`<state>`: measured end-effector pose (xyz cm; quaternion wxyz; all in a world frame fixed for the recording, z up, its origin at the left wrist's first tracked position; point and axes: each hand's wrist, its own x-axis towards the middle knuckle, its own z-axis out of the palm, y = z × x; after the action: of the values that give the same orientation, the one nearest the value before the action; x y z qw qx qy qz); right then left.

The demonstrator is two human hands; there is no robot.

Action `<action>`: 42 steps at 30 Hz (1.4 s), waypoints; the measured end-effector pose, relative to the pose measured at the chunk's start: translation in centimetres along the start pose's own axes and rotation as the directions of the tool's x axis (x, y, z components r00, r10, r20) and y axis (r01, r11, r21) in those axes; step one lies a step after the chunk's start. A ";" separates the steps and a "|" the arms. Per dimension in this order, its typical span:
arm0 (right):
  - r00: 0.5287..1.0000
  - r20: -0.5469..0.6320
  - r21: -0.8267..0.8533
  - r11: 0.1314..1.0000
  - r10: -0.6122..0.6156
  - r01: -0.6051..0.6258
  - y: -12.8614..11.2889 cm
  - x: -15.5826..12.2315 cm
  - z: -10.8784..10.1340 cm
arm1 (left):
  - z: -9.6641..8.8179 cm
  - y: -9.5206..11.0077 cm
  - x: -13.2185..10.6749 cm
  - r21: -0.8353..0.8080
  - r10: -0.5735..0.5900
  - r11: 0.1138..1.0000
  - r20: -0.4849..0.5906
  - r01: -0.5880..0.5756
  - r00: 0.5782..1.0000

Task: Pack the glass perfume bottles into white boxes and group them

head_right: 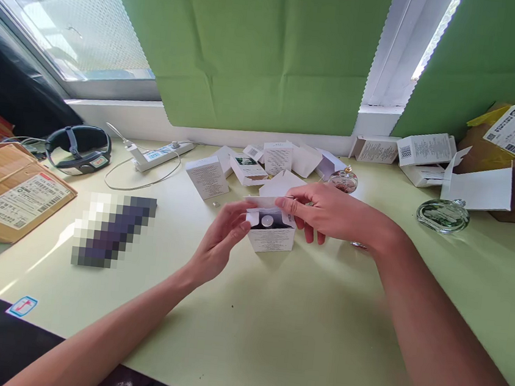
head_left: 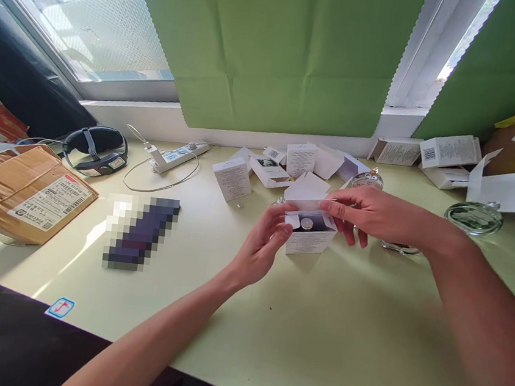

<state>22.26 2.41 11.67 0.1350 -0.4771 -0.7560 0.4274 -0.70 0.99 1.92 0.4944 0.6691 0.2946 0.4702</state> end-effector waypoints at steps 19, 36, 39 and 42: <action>0.993 0.087 -0.014 0.996 0.084 -0.083 1.8 0.7 -0.2 | -0.3 -0.6 0.0 0.173 0.077 0.982 -0.023 -0.072 0.997; 1.000 0.021 -0.163 0.987 -0.005 0.009 0.6 0.4 -0.1 | -0.1 -0.2 -0.2 0.032 0.086 0.996 -0.080 -0.083 0.993; 1.000 0.024 -0.176 0.984 -0.014 0.018 0.5 0.4 -0.1 | -0.1 -0.4 -0.1 0.007 0.104 0.995 -0.083 -0.104 0.991; 0.999 0.028 -0.194 0.981 -0.024 0.029 0.4 0.4 -0.1 | -0.1 -0.4 0.0 0.107 0.134 0.986 -0.067 -0.126 0.989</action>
<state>22.33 2.85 11.35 0.0838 -0.4721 -0.8021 0.3559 -0.76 1.12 1.59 0.4165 0.6935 0.2921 0.5102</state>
